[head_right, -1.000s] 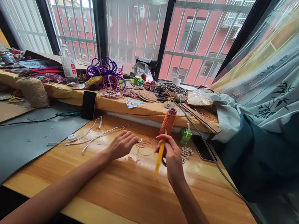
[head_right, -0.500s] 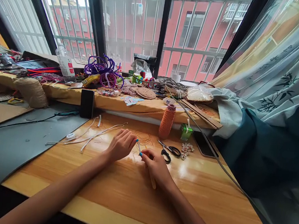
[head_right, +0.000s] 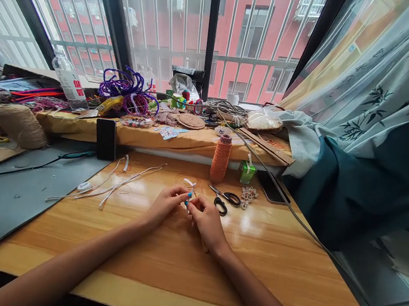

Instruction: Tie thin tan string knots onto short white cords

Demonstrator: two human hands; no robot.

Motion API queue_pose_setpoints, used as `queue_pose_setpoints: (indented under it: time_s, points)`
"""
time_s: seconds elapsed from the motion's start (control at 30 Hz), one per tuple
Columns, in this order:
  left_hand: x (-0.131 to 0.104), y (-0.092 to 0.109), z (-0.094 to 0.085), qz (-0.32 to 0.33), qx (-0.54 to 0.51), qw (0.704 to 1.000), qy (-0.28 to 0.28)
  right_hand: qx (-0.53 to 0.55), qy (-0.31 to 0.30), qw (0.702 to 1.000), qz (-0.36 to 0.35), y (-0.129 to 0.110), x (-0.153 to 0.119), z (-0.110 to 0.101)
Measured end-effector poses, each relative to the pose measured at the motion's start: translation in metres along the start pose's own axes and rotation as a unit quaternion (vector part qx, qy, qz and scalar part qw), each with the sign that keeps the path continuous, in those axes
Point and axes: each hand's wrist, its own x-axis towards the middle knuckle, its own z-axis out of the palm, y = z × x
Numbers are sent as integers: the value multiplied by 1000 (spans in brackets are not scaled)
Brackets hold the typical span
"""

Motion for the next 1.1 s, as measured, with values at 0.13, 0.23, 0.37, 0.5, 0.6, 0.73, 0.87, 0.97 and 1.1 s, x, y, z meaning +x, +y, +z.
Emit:
queue_pose_setpoints:
  time_s: [0.13,0.23,0.37,0.5,0.6,0.73,0.87,0.97,1.1]
  points:
    - [3,0,-3,-38,-65,997,34,3,-7,1000,6,3,1,-1]
    - [5,1,-4,-42,-110,992,49,-15,-36,999,7,3,0,0]
    - [4,2,-2,-95,-130,987,12,-25,-22,999,-10,4,-1,2]
    - [4,2,-1,-105,-129,986,6,-56,2,998,-30,6,1,-2]
    - [6,3,-5,-96,-155,982,46,-85,66,992,-59,4,4,-11]
    - [9,4,-9,-113,-158,980,41,-213,104,960,-147,1,7,-23]
    - [9,3,-11,-98,-146,984,29,-364,44,897,-245,5,9,-27]
    - [9,3,-11,-79,-136,987,30,-447,11,842,-302,7,10,-27]
    - [8,3,-11,-63,-111,992,23,-488,41,810,-323,4,10,-27]
